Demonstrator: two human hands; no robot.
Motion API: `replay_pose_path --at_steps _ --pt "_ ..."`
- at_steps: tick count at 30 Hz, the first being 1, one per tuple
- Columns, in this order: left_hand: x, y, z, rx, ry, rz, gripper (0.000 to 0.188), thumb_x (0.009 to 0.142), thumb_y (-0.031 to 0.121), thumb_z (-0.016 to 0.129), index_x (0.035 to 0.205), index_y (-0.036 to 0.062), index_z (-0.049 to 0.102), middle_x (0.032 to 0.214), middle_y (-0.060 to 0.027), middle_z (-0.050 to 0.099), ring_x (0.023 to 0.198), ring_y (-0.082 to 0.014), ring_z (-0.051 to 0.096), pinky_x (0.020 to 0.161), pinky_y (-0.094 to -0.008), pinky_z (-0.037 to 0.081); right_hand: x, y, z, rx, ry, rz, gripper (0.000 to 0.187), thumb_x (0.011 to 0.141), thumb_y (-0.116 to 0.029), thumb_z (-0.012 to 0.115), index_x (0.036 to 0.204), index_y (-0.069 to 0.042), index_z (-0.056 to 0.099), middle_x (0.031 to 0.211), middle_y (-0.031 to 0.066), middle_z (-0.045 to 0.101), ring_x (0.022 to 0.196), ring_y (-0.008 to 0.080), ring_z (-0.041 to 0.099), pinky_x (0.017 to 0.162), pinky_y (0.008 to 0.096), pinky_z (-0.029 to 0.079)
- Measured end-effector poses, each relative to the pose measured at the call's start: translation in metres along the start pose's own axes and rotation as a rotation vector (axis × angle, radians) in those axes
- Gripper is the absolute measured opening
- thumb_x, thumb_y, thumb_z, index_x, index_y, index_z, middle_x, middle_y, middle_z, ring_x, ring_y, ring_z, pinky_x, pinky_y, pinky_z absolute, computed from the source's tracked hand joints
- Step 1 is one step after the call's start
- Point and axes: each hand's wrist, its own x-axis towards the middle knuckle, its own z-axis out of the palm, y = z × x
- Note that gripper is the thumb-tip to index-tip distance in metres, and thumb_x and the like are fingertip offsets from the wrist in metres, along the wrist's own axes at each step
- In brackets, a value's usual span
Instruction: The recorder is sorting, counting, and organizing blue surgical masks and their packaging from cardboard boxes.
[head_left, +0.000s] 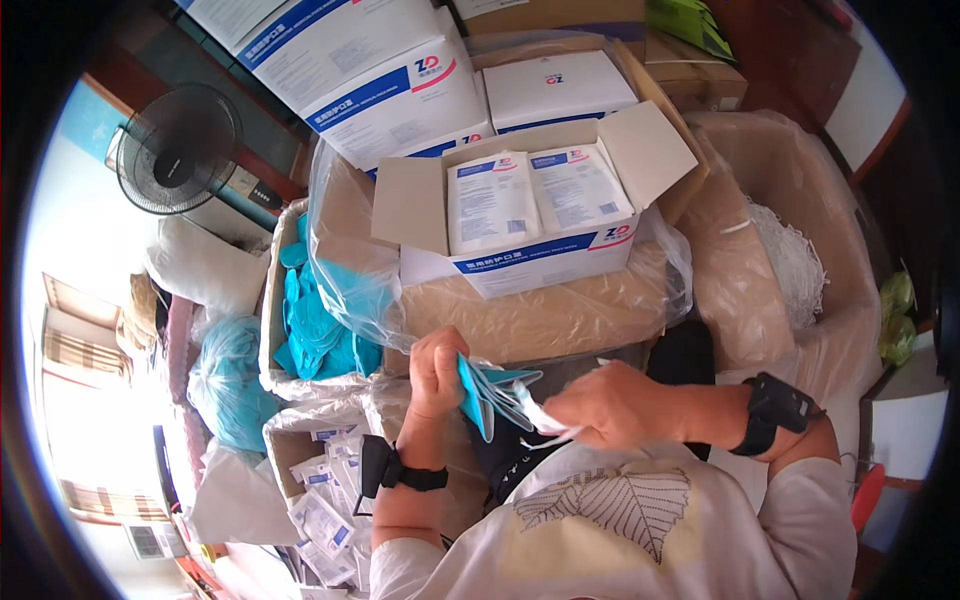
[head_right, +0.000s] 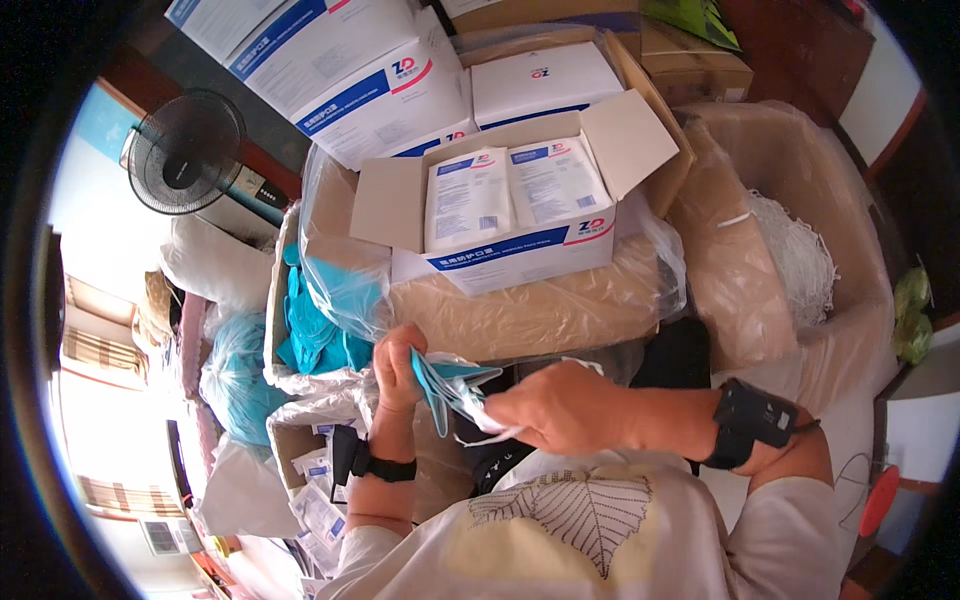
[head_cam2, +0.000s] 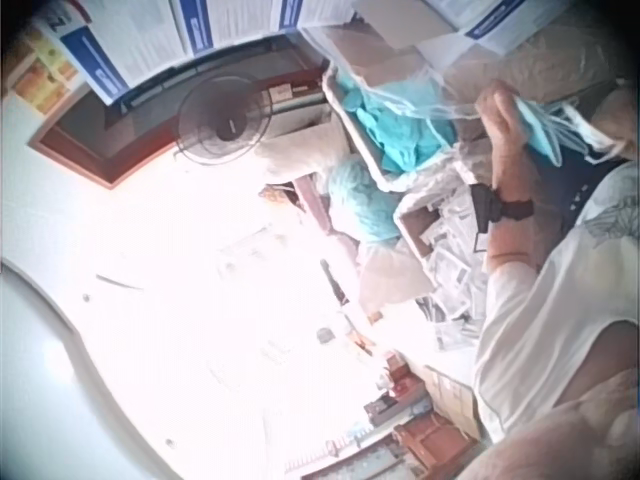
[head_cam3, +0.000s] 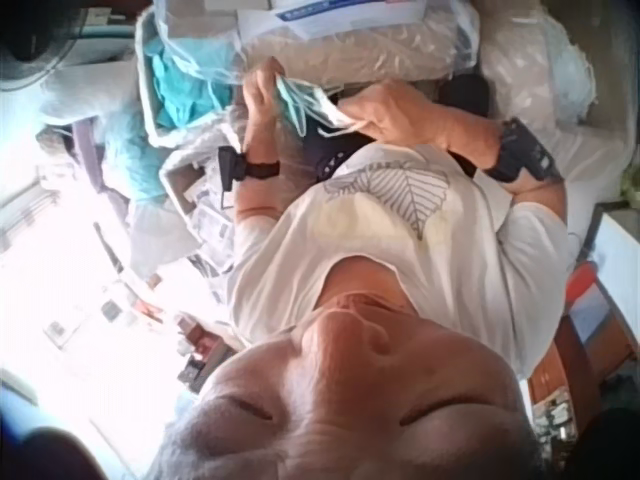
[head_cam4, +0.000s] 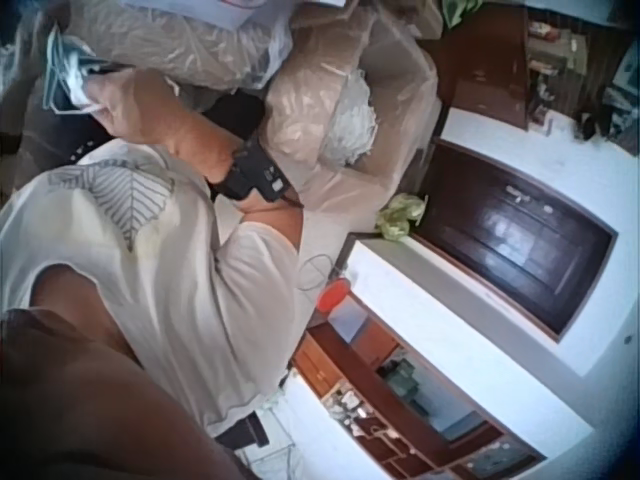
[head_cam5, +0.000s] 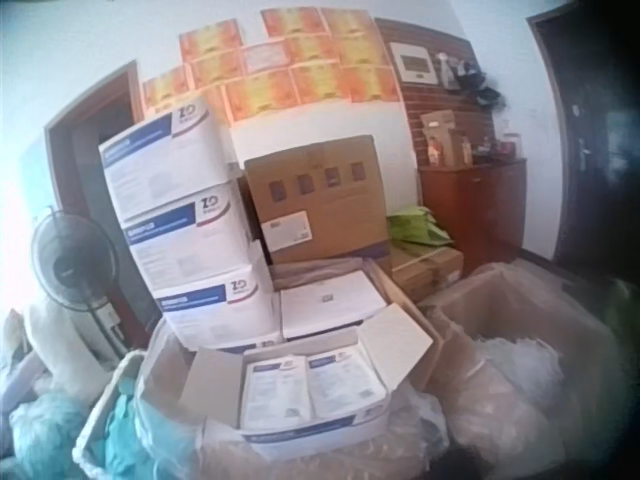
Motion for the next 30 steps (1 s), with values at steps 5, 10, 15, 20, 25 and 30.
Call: replay_pose_path --at_steps 5,10,15,20,25,30 --pt "0.007 -0.024 0.003 -0.092 0.421 -0.481 0.034 0.088 0.028 0.037 0.067 0.0041 0.051 0.059 -0.0046 0.049 0.046 -0.0219 0.044 0.045 -0.0313 0.035 -0.028 -0.009 -0.004 0.008 -0.037 -0.215 0.019 0.071 -0.011 0.055 0.09 -0.01 0.052 0.072 0.0066 0.057 0.065 0.0259 0.057 0.052 0.0345 0.045" --pt "0.002 -0.022 -0.012 -1.556 0.214 -0.509 0.043 0.093 0.037 0.027 0.061 0.0119 0.042 0.058 0.001 0.041 0.056 -0.0117 0.04 0.053 -0.0265 0.035 -0.022 0.03 -0.031 0.243 0.464 0.362 0.017 0.086 -0.018 0.048 0.09 -0.003 0.055 0.078 0.0102 0.059 0.072 0.0196 0.057 0.065 0.0302 0.044" --pt "0.027 0.023 0.03 -1.848 0.07 -0.507 0.043 0.095 0.031 0.023 0.058 0.0115 0.034 0.055 0.0009 0.03 0.055 -0.0117 0.03 0.058 -0.0255 0.03 0.015 0.055 -0.023 0.625 0.576 0.431 0.023 0.087 -0.023 0.05 0.088 0.0 0.054 0.075 0.0065 0.058 0.069 0.0167 0.054 0.062 0.0275 0.042" --pt "0.029 0.041 0.042 -2.002 0.15 -0.48 0.043 0.095 0.034 0.02 0.059 0.0129 0.031 0.063 -0.0003 0.031 0.064 -0.0149 0.034 0.075 -0.0293 0.031 0.037 0.026 -0.016 0.511 0.313 0.15 0.042 0.077 -0.037 0.062 0.099 -0.002 0.054 0.084 0.0094 0.06 0.078 0.0206 0.057 0.07 0.0324 0.045" --pt "0.032 0.064 0.043 -1.876 0.274 -0.494 0.042 0.095 0.034 0.017 0.061 0.0131 0.032 0.074 -0.0032 0.036 0.086 -0.0191 0.043 0.097 -0.0332 0.025 0.036 0.021 -0.015 0.299 0.04 0.301 0.051 0.072 -0.044 0.063 0.099 -0.002 0.056 0.085 0.0159 0.061 0.082 0.0273 0.059 0.072 0.034 0.045" --pt "0.025 0.041 0.044 -1.528 0.137 -0.271 0.04 0.094 0.035 0.023 0.072 0.0094 0.045 0.11 -0.0095 0.048 0.12 -0.0239 0.034 0.104 -0.0339 0.02 0.032 0.026 0.003 0.48 0.076 0.298 0.035 0.079 -0.035 0.056 0.098 -0.005 0.057 0.078 0.0167 0.061 0.073 0.033 0.058 0.064 0.0375 0.044"
